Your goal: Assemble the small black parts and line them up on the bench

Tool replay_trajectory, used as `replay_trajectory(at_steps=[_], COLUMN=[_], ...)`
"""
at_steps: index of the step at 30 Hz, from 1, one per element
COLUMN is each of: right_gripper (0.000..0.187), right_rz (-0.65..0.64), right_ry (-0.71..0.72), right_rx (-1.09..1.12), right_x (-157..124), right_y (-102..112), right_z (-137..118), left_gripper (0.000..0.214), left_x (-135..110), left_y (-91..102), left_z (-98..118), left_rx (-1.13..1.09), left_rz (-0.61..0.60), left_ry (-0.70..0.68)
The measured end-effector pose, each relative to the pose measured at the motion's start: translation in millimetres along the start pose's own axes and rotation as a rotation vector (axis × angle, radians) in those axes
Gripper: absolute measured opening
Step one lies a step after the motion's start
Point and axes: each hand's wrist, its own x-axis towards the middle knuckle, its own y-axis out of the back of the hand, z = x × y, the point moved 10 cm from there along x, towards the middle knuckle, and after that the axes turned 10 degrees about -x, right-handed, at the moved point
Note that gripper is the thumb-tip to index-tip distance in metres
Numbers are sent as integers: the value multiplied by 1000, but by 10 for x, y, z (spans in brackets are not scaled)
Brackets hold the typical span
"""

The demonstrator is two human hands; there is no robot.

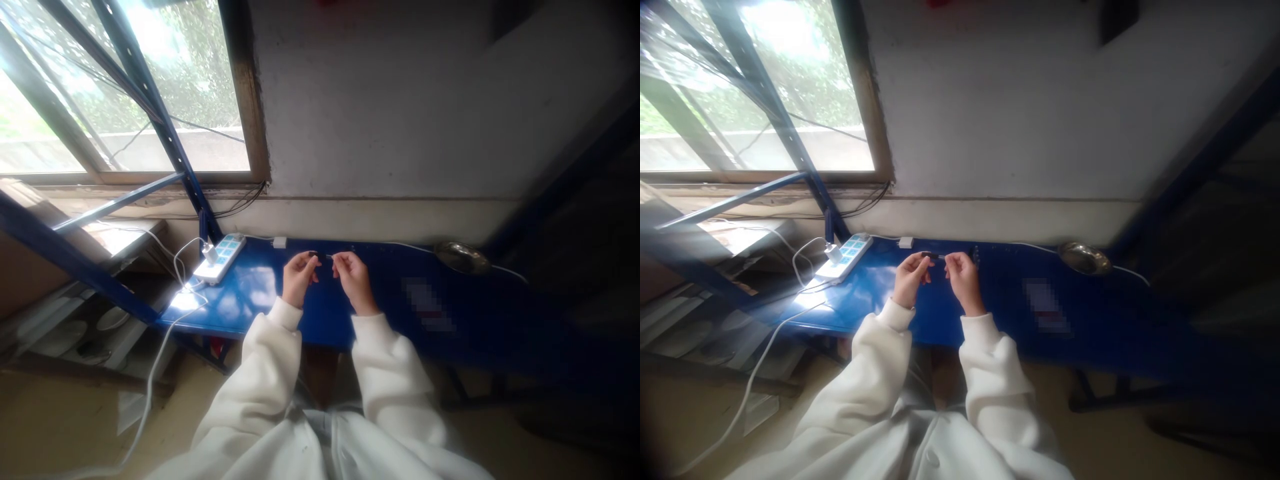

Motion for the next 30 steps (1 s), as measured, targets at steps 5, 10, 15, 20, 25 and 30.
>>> replay_trajectory(at_steps=[5, 10, 15, 20, 25, 30], right_gripper=[35, 38, 37, 27, 19, 23], right_rz=[-10, -51, -74, -85, -46, 36], right_ry=[-3, 10, 54, 183, 300, 170], right_rx=[32, 51, -38, -237, -434, -395], right_x=[-3, -6, -12, -17, -2, 97], right_y=[-16, -42, -37, -62, -72, 102], right_z=[15, 7, -38, -100, -119, 67], left_gripper=[41, 38, 37, 35, 36, 35], left_x=[3, 12, 18, 21, 25, 60], left_y=[36, 63, 58, 78, 185, 276], left_z=[-40, 6, 29, 8, 32, 28], left_rx=[-39, -16, 26, 15, 13, 50], left_rz=[32, 65, 65, 95, 152, 191], left_ry=[28, -4, -28, -36, -61, -87])
